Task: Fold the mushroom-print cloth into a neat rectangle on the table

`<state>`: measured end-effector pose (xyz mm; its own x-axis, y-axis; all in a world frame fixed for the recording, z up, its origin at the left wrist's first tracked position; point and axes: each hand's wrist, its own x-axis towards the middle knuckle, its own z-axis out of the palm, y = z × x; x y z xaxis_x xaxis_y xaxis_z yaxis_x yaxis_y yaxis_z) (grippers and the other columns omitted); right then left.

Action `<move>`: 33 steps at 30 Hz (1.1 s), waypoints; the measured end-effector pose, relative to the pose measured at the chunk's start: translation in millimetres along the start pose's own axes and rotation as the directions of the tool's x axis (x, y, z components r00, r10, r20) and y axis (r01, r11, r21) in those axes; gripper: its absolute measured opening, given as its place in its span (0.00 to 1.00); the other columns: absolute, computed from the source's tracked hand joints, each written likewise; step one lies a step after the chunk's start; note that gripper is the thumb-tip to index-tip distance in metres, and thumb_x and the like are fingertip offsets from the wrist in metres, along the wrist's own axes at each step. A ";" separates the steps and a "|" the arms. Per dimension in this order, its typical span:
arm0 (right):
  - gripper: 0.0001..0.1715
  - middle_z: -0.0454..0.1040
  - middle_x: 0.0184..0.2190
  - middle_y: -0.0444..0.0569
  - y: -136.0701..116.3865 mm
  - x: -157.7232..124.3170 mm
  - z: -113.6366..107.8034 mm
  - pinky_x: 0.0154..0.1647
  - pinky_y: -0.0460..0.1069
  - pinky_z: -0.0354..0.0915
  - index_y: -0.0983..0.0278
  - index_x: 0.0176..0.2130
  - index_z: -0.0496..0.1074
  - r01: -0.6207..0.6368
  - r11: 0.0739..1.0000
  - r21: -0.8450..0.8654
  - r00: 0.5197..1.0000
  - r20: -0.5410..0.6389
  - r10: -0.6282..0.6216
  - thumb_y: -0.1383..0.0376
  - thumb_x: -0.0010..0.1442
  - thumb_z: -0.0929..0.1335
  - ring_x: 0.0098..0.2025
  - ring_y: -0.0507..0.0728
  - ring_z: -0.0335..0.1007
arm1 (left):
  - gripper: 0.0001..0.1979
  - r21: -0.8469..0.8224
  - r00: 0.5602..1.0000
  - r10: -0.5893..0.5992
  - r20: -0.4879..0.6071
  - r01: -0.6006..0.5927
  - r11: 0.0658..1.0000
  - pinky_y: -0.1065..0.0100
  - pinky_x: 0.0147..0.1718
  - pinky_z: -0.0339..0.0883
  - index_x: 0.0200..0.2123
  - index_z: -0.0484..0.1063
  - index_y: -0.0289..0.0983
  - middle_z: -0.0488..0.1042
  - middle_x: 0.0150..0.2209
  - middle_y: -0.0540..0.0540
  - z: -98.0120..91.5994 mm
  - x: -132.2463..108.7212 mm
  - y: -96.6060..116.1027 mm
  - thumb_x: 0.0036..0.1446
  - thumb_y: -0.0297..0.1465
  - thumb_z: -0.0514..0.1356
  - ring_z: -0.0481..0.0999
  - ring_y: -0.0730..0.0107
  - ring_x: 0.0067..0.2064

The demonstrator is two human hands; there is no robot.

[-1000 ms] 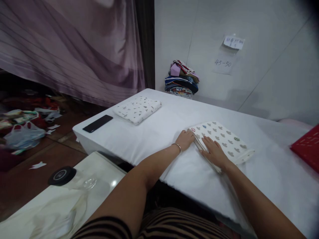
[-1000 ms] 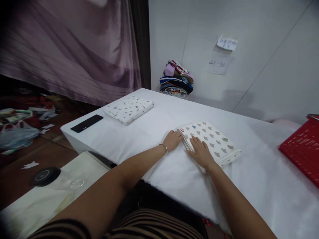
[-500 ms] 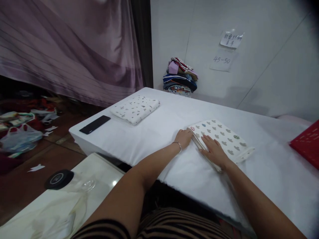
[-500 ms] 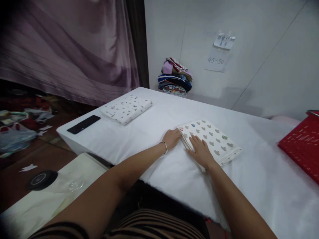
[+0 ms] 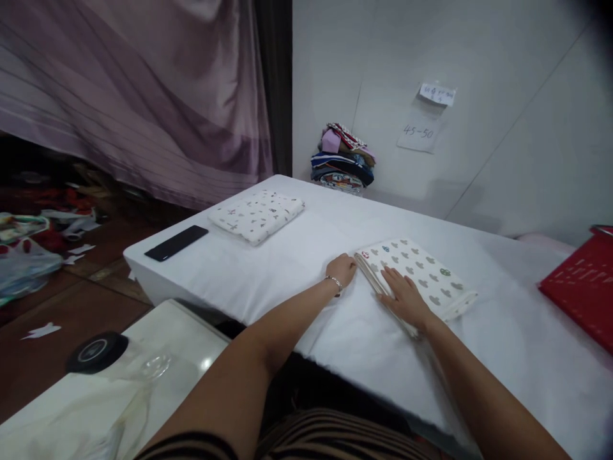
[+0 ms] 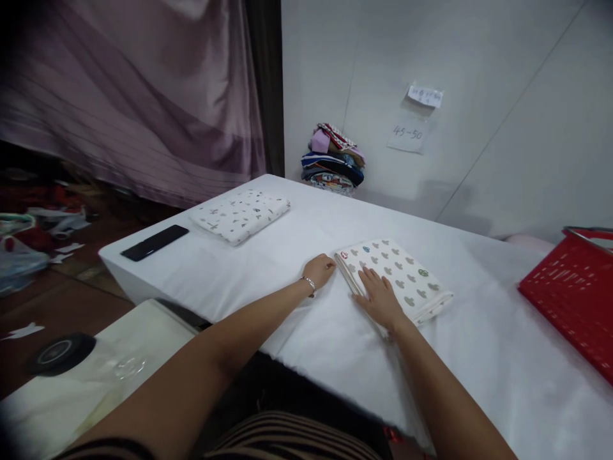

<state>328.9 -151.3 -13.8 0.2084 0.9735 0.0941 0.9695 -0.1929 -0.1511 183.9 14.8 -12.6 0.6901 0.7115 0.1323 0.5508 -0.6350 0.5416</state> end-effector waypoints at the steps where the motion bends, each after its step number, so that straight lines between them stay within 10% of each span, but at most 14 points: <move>1: 0.37 0.46 0.65 0.51 0.3 0.1 0.2 0.63 0.62 0.42 0.63 0.64 0.49 0.001 1.000 -0.003 1.000 0.004 -0.001 0.51 0.61 0.57 0.66 0.60 0.38 | 0.11 -0.018 1.000 -0.020 -0.007 0.020 1.000 0.71 0.37 0.62 0.36 0.75 0.42 0.72 0.39 0.49 0.7 1.2 0.5 0.58 0.32 0.53 0.71 0.71 0.39; 11: 0.37 0.47 0.65 0.52 2.0 0.3 2.9 0.63 0.62 0.42 0.61 0.64 0.48 0.020 1.000 -0.025 1.000 -0.001 -0.020 0.51 0.61 0.58 0.66 0.60 0.38 | 0.15 -0.156 0.980 -0.194 -0.052 0.184 0.971 0.70 0.42 0.62 0.46 0.69 0.40 0.71 0.45 0.47 0.2 14.8 5.3 0.56 0.37 0.56 0.70 0.69 0.45; 33: 0.37 0.44 0.65 0.51 -5.4 -1.0 -6.7 0.64 0.63 0.41 0.63 0.65 0.47 0.004 1.000 0.012 0.999 0.046 -0.005 0.51 0.62 0.57 0.66 0.63 0.36 | 0.16 -0.179 0.997 -0.080 -0.007 0.077 0.981 0.65 0.46 0.61 0.48 0.69 0.40 0.71 0.48 0.43 4.2 29.9 3.4 0.55 0.31 0.56 0.69 0.62 0.48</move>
<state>324.3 -152.1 -6.5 0.1976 0.9790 0.0499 0.9688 -0.1873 -0.1622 208.3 32.6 -10.3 0.6408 0.7619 0.0943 0.5098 -0.5141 0.6898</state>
